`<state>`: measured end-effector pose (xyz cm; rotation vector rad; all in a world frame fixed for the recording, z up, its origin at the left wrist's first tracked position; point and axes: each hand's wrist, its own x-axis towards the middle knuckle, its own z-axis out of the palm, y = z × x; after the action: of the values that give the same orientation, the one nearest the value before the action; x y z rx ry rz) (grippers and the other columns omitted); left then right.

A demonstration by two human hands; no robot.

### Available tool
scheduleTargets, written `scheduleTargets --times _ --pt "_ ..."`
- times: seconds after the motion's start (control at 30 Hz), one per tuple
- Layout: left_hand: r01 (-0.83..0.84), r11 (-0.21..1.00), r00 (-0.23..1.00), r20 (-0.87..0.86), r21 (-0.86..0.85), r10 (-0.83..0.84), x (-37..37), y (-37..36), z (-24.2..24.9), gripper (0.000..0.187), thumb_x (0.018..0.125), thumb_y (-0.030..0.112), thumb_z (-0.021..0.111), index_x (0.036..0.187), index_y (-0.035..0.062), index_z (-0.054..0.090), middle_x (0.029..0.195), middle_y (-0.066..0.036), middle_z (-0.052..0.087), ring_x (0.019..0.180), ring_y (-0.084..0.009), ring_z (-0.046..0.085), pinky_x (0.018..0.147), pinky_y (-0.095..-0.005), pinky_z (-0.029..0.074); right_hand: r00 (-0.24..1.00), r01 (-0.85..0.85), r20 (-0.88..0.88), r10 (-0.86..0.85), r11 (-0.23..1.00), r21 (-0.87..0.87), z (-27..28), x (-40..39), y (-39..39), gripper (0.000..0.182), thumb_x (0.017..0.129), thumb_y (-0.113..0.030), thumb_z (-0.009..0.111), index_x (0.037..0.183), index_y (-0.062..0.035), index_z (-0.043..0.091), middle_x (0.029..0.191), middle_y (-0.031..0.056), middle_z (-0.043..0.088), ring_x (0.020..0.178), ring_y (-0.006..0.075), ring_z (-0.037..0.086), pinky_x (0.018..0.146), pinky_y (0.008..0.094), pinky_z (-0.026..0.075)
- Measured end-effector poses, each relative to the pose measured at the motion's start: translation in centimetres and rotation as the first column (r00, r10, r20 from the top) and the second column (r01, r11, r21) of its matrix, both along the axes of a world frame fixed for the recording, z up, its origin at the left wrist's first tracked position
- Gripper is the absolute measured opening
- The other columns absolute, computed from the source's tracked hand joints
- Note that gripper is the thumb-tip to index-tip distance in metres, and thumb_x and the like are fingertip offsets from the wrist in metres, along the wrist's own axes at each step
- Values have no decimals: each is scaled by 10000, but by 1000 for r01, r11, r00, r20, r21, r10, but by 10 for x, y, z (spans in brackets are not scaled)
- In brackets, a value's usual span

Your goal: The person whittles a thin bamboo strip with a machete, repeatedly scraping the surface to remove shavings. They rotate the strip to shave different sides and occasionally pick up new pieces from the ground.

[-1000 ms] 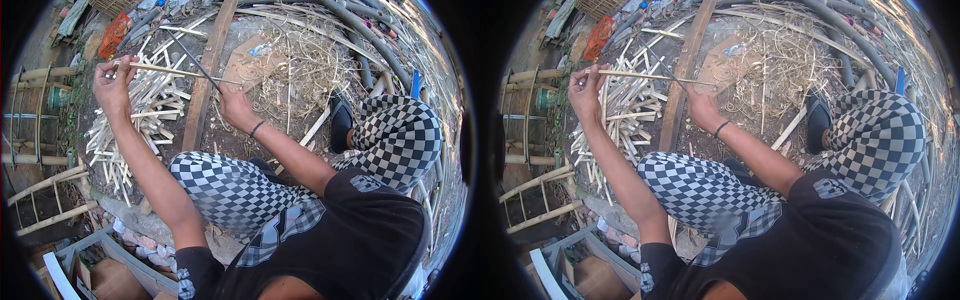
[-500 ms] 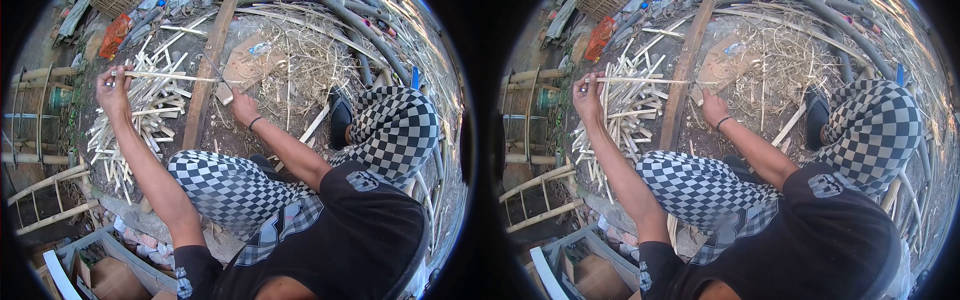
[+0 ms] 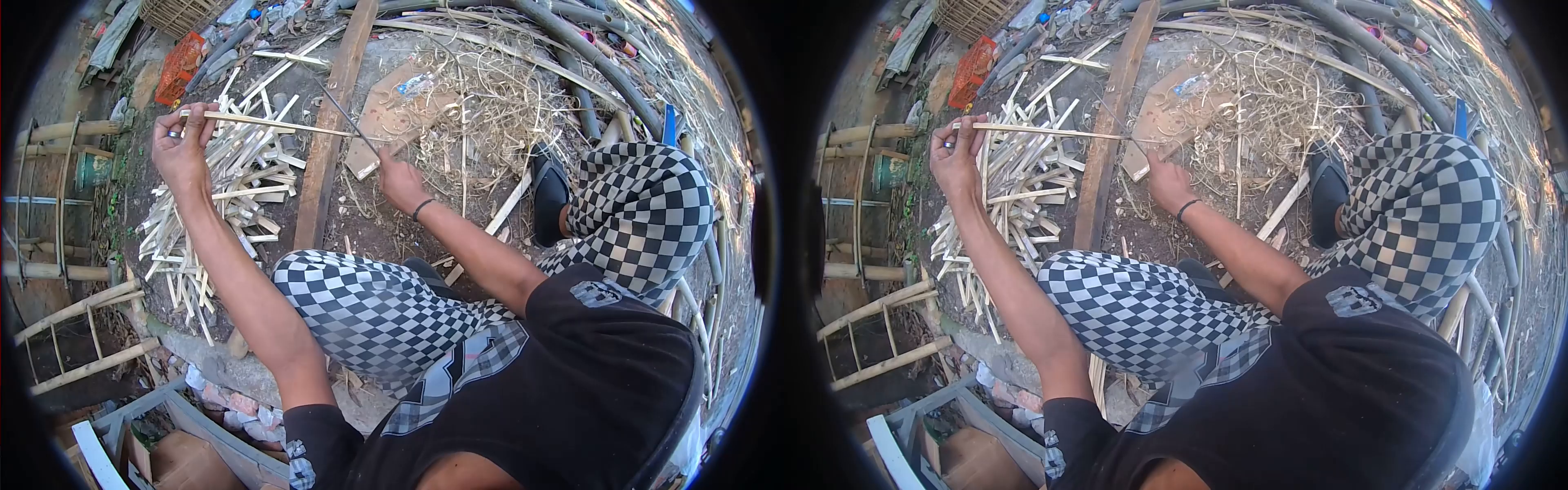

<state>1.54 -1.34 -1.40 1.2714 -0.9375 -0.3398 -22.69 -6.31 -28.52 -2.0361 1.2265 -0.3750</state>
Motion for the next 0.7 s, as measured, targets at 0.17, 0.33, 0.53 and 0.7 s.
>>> scheduleTargets --times 0.17,0.33,0.53,0.7 --pt "7 1000 1000 -12 -8 -7 -3 0 0 221 860 -11 719 967 -30 526 1016 -180 621 945 -340 699 853 -389 632 992 110 -66 -110 994 -5 -49 -14 5 297 879 -93 494 1168 -27 473 824 287 670 809 472 667 741 570 521" --pt "-25 999 1000 7 -46 26 -14 0 10 244 868 -12 710 1009 -30 511 1009 -186 634 935 -338 702 838 -388 634 990 61 -129 -50 995 81 -18 -13 -7 327 846 -41 521 1171 -22 495 898 282 684 909 453 676 792 538 538" --pt "-91 995 995 24 -49 92 -11 -5 0 244 863 -25 712 1001 -7 512 1003 -150 624 923 -313 709 817 -354 636 994 35 -103 -27 997 69 -10 9 -12 333 844 -32 504 1176 -3 486 913 297 678 915 458 672 797 539 529" --pt "-87 996 996 -9 0 87 -1 -1 -1 241 862 -27 713 985 -6 507 1007 -156 621 936 -324 706 832 -366 636 996 46 -73 -42 997 57 6 17 -21 310 879 -58 467 1183 6 472 862 302 669 875 470 668 764 549 524"
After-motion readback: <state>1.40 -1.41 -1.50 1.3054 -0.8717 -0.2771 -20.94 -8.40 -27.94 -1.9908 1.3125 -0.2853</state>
